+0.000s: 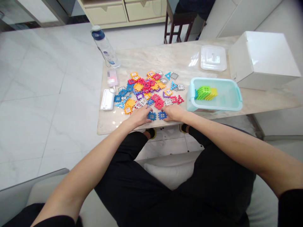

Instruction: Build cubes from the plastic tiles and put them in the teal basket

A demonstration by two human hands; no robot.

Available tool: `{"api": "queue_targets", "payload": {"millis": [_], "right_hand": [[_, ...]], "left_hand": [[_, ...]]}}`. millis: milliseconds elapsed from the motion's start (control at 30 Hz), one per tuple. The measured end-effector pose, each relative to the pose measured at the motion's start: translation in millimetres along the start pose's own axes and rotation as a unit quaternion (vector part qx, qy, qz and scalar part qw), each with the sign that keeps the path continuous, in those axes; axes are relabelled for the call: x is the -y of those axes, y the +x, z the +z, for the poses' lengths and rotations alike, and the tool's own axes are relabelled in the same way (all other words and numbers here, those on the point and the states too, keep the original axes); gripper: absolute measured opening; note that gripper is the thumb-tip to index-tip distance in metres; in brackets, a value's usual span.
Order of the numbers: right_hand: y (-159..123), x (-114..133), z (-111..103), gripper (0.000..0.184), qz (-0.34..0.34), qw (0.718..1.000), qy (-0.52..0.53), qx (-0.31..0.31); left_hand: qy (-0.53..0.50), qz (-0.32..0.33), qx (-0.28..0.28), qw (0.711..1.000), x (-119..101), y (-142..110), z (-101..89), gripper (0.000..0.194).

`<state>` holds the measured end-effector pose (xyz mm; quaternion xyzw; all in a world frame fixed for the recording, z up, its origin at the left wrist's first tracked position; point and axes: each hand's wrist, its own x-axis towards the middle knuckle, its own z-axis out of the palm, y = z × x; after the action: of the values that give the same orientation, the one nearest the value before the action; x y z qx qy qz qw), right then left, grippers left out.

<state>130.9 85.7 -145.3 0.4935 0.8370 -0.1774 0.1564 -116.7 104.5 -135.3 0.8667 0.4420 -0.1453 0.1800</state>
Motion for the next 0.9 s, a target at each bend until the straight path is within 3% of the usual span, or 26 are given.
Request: {"api": "queue_targets", "payload": {"millis": [233,500,600,767,900], "right_hand": [[-16,-9,4,0.045,0.022,1.000,0.016,0.000],[-34,-23,3,0.051,0.099,0.994,0.027,-0.025],[-36,-21,1,0.050,0.098,0.995,0.029,-0.018],[-40,-15,-3,0.042,0.091,0.995,0.028,-0.006],[-40,-17,-3,0.056,0.085,0.996,0.023,-0.007]], "left_hand": [[0.004,0.031,-0.005,0.999,-5,7,4.1,0.064],[0.032,0.017,0.019,0.999,-13,20,0.1,0.045],[0.050,-0.013,0.006,0.999,-7,20,-5.5,0.042],[0.014,0.001,-0.033,0.999,1,16,-6.7,0.045],[0.017,-0.009,-0.031,0.999,-8,11,-6.6,0.038]]}}
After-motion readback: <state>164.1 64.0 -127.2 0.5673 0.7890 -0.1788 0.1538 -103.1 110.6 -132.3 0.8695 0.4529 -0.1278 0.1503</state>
